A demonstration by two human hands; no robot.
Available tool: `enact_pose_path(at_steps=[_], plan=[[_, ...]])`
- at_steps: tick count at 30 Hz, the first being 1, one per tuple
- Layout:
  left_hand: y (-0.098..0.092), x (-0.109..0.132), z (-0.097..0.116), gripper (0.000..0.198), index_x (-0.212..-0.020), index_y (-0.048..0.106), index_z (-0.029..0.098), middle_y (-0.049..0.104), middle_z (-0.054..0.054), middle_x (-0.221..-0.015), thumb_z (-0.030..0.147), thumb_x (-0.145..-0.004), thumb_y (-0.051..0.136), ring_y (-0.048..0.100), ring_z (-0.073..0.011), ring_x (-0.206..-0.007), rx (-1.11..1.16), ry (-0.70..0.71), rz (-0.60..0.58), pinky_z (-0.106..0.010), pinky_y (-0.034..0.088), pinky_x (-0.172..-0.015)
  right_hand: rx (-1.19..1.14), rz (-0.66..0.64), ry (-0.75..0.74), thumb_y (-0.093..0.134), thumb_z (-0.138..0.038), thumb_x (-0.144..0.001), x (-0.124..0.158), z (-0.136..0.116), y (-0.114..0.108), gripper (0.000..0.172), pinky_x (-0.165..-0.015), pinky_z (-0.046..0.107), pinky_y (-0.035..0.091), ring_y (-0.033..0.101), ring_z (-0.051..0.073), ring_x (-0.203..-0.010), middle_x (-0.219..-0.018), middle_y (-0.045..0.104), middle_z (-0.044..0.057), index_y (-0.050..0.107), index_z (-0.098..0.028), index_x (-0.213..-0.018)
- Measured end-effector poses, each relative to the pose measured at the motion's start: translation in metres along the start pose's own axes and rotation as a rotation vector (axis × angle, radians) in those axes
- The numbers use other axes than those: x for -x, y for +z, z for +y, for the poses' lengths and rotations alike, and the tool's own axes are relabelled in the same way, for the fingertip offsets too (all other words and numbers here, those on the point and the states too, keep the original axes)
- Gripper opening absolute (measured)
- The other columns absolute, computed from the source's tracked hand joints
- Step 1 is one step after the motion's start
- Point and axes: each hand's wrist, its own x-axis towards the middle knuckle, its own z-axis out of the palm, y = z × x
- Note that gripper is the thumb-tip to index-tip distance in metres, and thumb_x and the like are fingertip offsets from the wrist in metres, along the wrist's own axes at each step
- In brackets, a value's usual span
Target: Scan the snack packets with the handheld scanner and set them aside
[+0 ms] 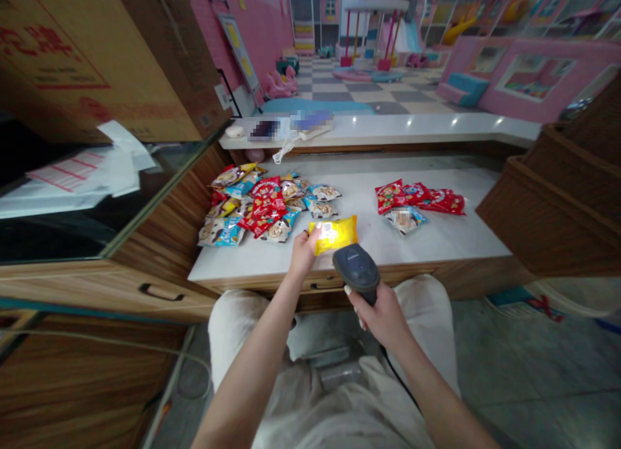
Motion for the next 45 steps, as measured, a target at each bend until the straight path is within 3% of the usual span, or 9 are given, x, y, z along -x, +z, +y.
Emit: enact_pose_path(at_steps=[8,13,18,22,25,28,33,39,45], plan=[[0.002,0.001,0.001,0.065,-0.095,0.076,0.020,0.085,-0.006,-0.085,0.077,-0.070,0.096,0.086,-0.0278,-0.093,-0.009,0.014,0.005,-0.036,0.067,-0.083,-0.022,0.034,0.008,0.074,-0.051,-0.086,0.006,0.001,-0.006,0.029,-0.042,0.028,0.046,0.068,0.025,-0.046,-0.046,0.060,0.000,0.060,-0.030,-0.072],[0.022,0.010,0.010,0.062,-0.087,0.074,0.020,0.081,-0.006,-0.078,0.076,-0.072,0.097,0.083,-0.0296,-0.089,-0.082,-0.005,0.043,-0.038,0.067,-0.080,-0.045,0.074,0.047,0.077,-0.056,-0.086,0.015,0.008,-0.024,0.033,-0.042,0.028,0.047,0.070,0.026,-0.050,-0.048,0.062,0.001,0.063,-0.029,-0.071],[0.080,-0.006,0.018,0.047,-0.087,0.076,0.019,0.081,-0.006,-0.083,0.064,-0.090,0.091,0.079,-0.0278,-0.093,-0.276,0.186,0.071,-0.036,0.064,-0.089,-0.083,0.121,0.094,0.076,-0.055,-0.082,0.021,0.011,-0.043,0.032,-0.042,0.028,0.045,0.056,0.019,-0.041,-0.049,0.059,-0.002,0.064,-0.027,-0.072],[0.145,-0.029,0.019,0.025,-0.118,0.084,0.021,0.086,-0.011,-0.123,0.041,-0.108,0.074,0.077,-0.0317,-0.125,-0.478,0.460,-0.126,-0.042,0.057,-0.118,-0.086,0.144,0.087,0.076,-0.054,-0.083,0.023,0.012,-0.054,0.032,-0.042,0.029,0.043,0.052,0.018,-0.041,-0.046,0.055,-0.003,0.064,-0.027,-0.070],[0.182,-0.035,0.004,0.040,-0.149,0.076,0.023,0.070,-0.014,-0.164,0.030,-0.113,0.060,0.060,-0.0333,-0.158,-0.883,0.592,-0.338,-0.052,0.039,-0.139,-0.087,0.181,0.103,0.076,-0.053,-0.083,0.025,0.016,-0.061,0.033,-0.043,0.029,0.041,0.050,0.018,-0.041,-0.045,0.053,-0.003,0.064,-0.027,-0.068],[0.201,-0.031,-0.020,0.064,-0.173,0.056,0.024,0.045,-0.016,-0.186,0.040,-0.111,0.065,0.034,-0.0416,-0.176,-1.276,0.576,-0.418,-0.065,0.029,-0.143,-0.089,0.194,0.117,0.077,-0.056,-0.085,0.025,0.021,-0.067,0.036,-0.044,0.030,0.040,0.050,0.018,-0.041,-0.047,0.054,-0.002,0.063,-0.027,-0.069],[0.219,-0.030,-0.049,0.082,-0.182,0.039,0.017,0.024,-0.020,-0.194,0.047,-0.110,0.065,0.013,-0.0452,-0.182,-1.413,0.573,-0.451,-0.066,0.025,-0.144,-0.087,0.187,0.129,0.076,-0.056,-0.084,0.022,0.024,-0.072,0.034,-0.043,0.029,0.039,0.048,0.017,-0.041,-0.047,0.054,-0.003,0.064,-0.027,-0.070],[0.241,-0.050,-0.044,0.082,-0.183,0.035,0.014,0.024,-0.024,-0.193,0.046,-0.112,0.061,0.016,-0.0457,-0.181,-1.374,0.540,-0.521,-0.065,0.026,-0.144,-0.067,0.163,0.106,0.074,-0.053,-0.083,0.018,0.016,-0.072,0.035,-0.043,0.029,0.039,0.050,0.018,-0.041,-0.044,0.054,-0.001,0.059,-0.029,-0.063],[0.197,-0.057,-0.005,0.078,-0.182,0.040,0.019,0.028,-0.016,-0.193,0.029,-0.107,0.059,0.022,-0.0377,-0.181,-1.376,0.622,-0.455,-0.062,0.017,-0.147,-0.057,0.188,0.096,0.074,-0.052,-0.083,0.019,0.019,-0.064,0.034,-0.042,0.028,0.041,0.061,0.023,-0.050,-0.043,0.053,0.000,0.058,-0.030,-0.061]])
